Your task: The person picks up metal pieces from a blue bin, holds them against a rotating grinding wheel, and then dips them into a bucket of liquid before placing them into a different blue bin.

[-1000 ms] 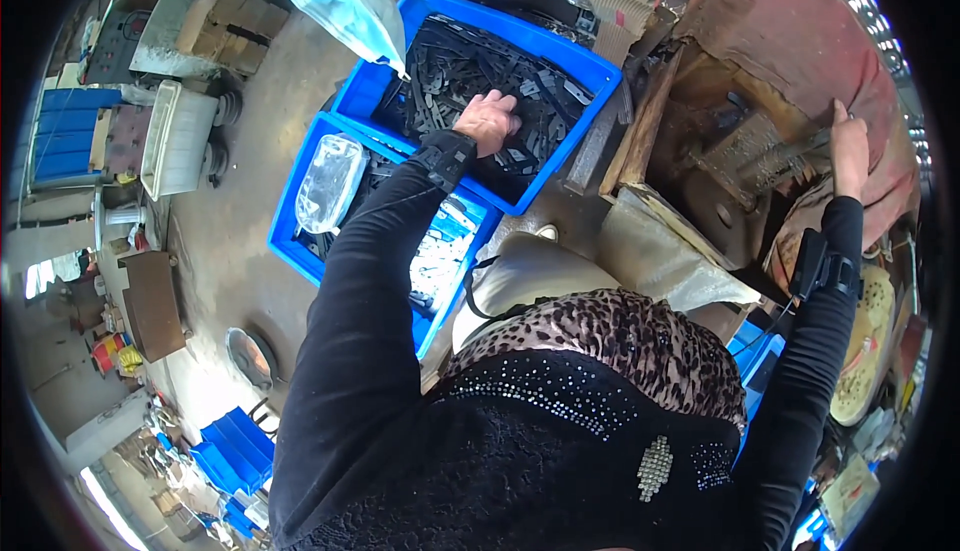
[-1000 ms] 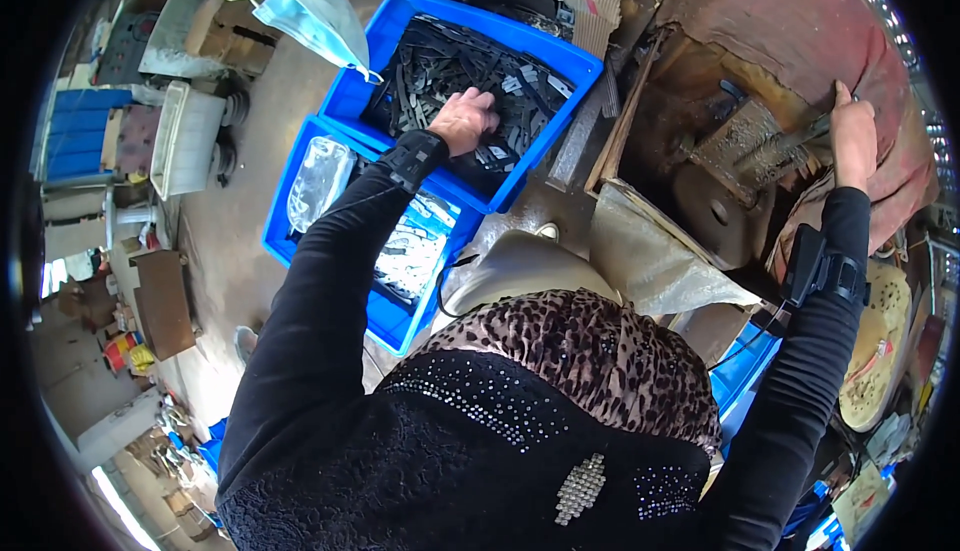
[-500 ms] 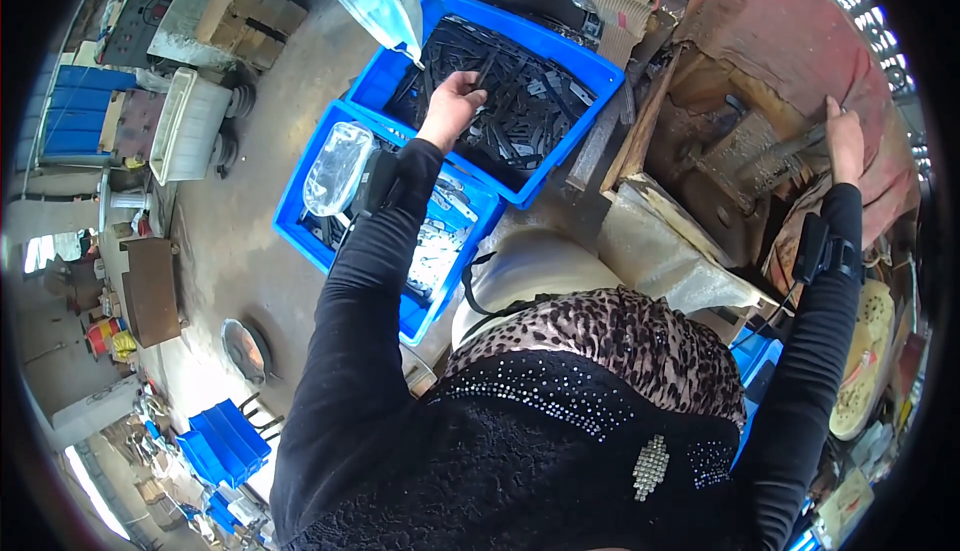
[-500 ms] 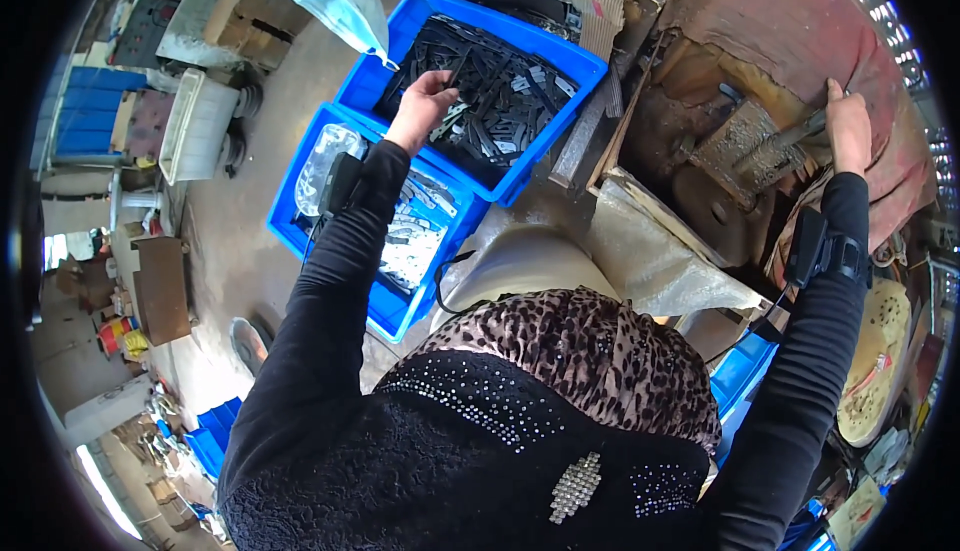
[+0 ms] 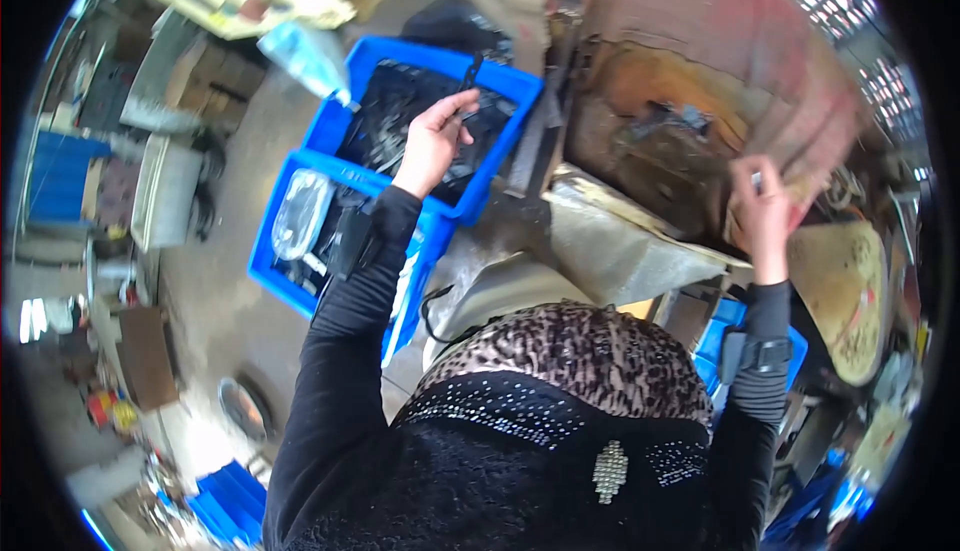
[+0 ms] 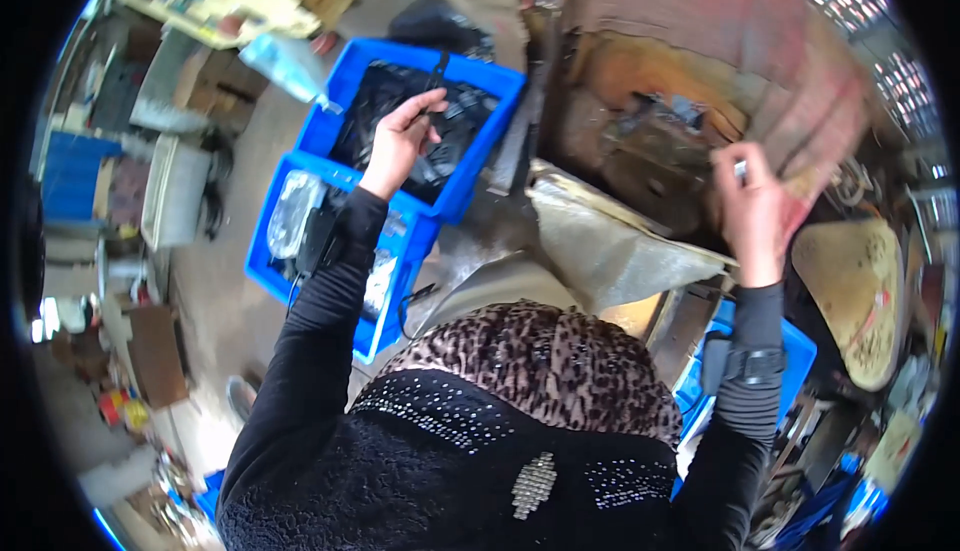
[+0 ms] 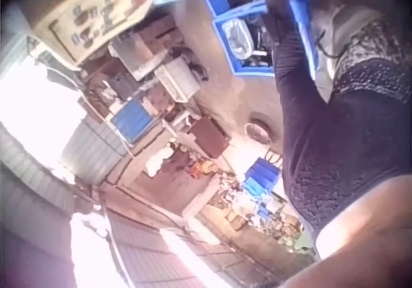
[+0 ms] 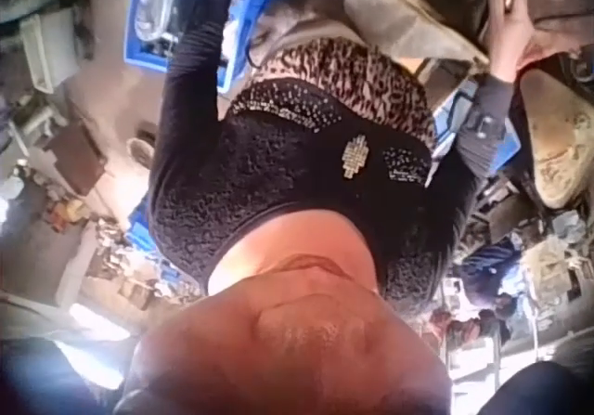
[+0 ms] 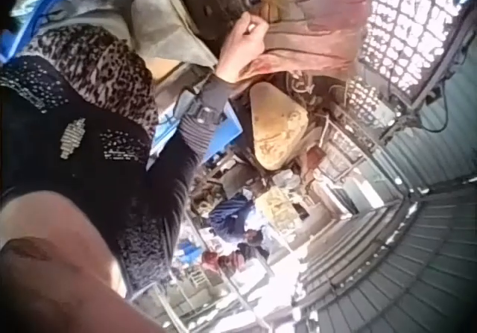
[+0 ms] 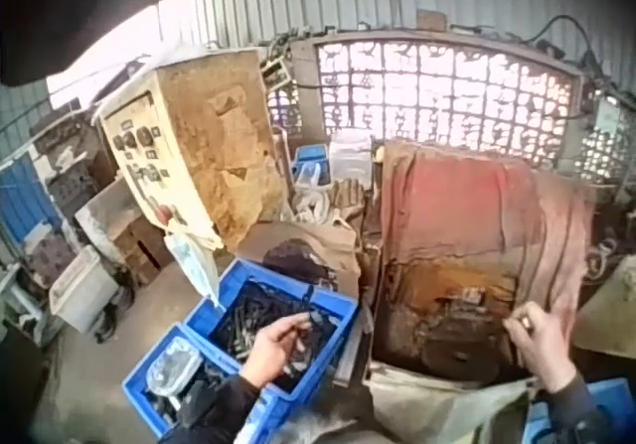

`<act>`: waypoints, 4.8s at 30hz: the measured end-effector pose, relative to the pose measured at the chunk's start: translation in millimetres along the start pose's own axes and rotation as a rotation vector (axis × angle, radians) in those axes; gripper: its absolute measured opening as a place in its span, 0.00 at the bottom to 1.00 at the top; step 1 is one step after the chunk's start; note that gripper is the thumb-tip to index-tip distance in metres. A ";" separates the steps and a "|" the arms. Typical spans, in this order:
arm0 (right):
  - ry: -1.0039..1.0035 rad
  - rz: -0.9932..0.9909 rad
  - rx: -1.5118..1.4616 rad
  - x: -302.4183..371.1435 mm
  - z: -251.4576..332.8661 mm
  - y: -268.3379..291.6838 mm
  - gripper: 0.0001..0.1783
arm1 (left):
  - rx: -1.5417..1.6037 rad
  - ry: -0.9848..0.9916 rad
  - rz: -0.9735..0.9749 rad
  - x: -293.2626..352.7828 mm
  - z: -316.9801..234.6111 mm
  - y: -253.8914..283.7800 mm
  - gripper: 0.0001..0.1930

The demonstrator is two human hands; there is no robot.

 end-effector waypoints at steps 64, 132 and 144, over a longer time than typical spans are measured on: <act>-0.785 -0.262 -0.965 66.2 -34.1 -18.5 0.18 | -0.804 -1.042 0.471 75.6 -85.3 -284.3 0.14; -0.087 0.091 0.075 -177.8 -145.3 -52.1 0.31 | -1.172 -0.015 0.197 -61.3 156.9 -11.0 0.14; -0.088 0.123 0.162 -177.6 -152.8 -44.4 0.31 | -1.082 0.100 0.287 -79.4 173.0 -4.9 0.12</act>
Point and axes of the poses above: each hand's wrist, its own x-axis away from the middle knuckle, its own y-axis out of the back of the hand, z = x × y, the point moved 3 cm from there along -x, towards the middle knuckle, and after that the axes turned 8 degrees about -z, right-handed, at the moved point
